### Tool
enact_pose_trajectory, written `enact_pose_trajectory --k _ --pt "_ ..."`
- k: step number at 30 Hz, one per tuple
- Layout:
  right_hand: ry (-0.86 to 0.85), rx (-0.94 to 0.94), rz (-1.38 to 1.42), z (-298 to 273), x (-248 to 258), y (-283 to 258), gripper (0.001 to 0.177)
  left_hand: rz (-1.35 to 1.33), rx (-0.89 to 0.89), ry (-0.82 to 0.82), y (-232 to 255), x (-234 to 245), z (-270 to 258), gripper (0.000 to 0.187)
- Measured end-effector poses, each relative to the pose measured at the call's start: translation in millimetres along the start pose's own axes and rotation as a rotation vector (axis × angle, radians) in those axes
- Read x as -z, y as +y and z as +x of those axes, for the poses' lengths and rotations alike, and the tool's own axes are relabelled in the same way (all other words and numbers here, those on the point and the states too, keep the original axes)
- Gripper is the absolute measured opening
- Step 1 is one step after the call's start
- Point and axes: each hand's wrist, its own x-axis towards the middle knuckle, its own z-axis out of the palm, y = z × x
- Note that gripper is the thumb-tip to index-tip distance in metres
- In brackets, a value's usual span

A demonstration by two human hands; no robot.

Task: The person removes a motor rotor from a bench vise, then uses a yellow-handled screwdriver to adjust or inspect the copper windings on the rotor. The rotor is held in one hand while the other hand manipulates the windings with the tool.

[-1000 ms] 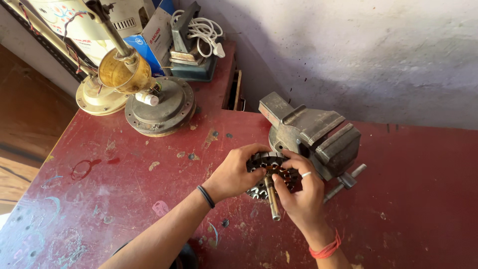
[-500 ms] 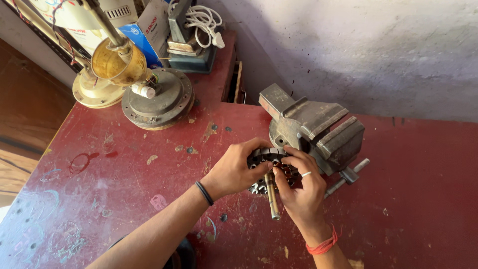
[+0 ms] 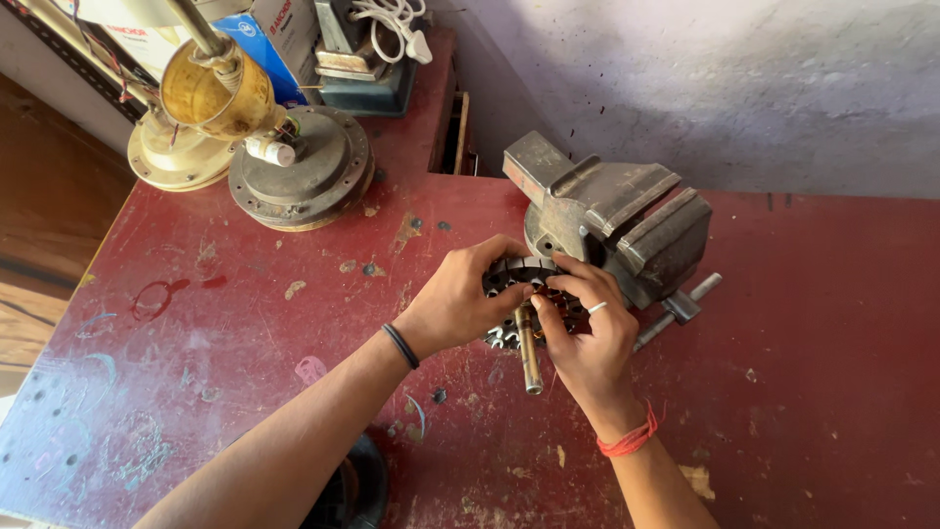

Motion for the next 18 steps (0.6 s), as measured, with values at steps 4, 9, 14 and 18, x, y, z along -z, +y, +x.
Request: enact_pose_trajectory --k 4,9,14,18 --pt "0.008 0.027 -0.009 1.6 0.3 -2.6 0.020 -0.003 0.025 0.006 1.3 -0.2 0.9 0.032" --pt "-0.003 0.005 -0.007 3.2 0.9 -4.3 0.020 -0.020 0.043 0.000 0.4 1.3 0.6 0.032" --pt "-0.017 0.008 -0.059 8.3 4.1 -13.9 0.020 0.005 0.039 -0.007 0.2 1.3 0.3 0.033" --pt "-0.115 -0.017 -0.231 -5.6 42.3 -39.1 0.032 -0.018 0.049 -0.034 2.3 4.3 0.4 0.034"
